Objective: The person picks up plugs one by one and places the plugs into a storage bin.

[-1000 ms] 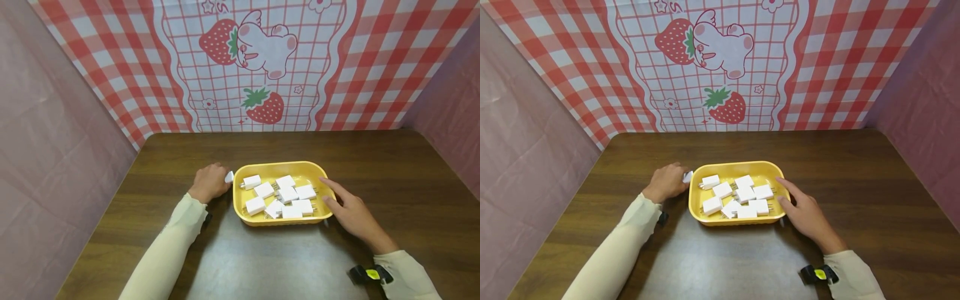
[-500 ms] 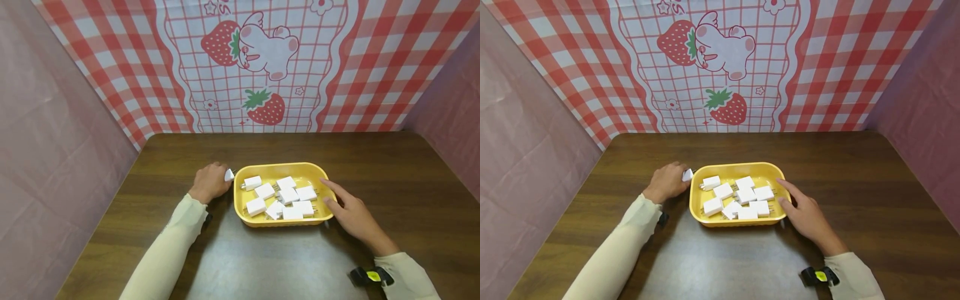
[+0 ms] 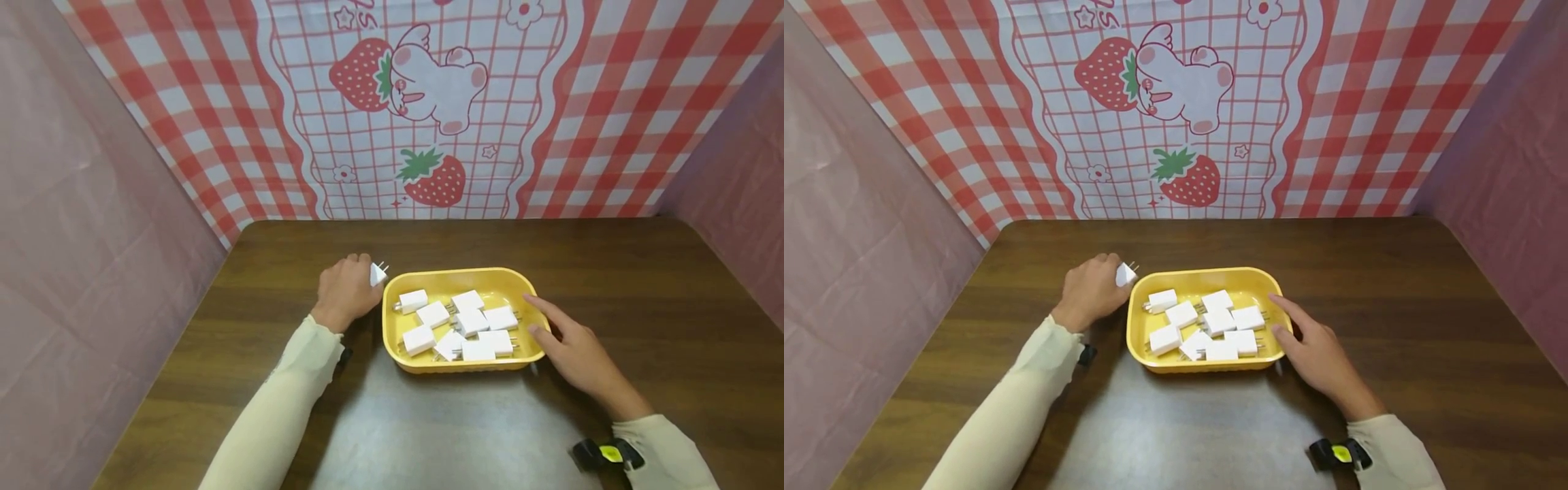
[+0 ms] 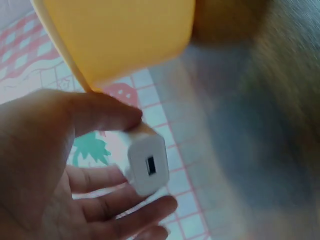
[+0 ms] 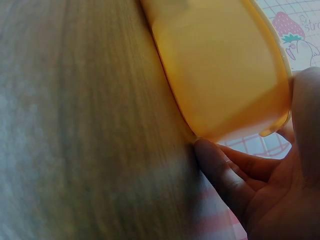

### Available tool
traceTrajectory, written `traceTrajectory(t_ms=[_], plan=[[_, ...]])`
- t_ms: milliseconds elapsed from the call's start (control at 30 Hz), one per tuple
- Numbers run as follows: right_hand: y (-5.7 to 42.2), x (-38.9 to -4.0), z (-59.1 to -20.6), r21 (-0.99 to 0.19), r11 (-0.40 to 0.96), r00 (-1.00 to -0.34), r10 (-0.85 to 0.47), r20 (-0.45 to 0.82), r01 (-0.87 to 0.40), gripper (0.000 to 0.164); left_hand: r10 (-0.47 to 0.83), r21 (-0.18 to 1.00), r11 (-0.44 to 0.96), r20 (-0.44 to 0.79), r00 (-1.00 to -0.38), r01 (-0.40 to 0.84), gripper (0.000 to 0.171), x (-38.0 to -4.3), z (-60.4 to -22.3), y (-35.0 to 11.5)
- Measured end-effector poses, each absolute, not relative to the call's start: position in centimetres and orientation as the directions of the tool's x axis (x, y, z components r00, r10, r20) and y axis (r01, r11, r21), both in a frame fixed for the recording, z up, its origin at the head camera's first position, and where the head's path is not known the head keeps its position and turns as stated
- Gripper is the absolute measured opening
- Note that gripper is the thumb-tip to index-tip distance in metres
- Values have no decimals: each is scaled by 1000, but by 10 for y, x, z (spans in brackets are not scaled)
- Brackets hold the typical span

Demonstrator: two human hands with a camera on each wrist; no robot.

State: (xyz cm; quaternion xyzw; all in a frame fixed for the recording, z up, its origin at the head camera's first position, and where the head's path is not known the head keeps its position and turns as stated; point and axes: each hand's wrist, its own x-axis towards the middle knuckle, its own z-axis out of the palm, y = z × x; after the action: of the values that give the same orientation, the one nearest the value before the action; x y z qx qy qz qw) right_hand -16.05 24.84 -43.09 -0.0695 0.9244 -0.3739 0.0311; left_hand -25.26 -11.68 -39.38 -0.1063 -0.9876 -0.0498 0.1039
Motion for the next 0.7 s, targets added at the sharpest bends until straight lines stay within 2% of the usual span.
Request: traceTrajectory(t_ms=[133,233,400,700], plan=[[249,-161,-432,-697,707,-988,-157,13,-121,56,169,63,978,310,-936,198,37,-248,-388,-111],[250,-161,-432,-696,705,-987,-159,31,-135,56,177,63,976,330,-927,209,40,-244,-380,-105],[250,-161,-432,-695,704,-986,-161,43,-145,55,263,59,952,338,-903,299,45,-237,-368,-93],[249,-161,-432,-702,698,-986,-165,33,-141,55,401,-18,907,340,-850,421,47,-227,-366,-70]])
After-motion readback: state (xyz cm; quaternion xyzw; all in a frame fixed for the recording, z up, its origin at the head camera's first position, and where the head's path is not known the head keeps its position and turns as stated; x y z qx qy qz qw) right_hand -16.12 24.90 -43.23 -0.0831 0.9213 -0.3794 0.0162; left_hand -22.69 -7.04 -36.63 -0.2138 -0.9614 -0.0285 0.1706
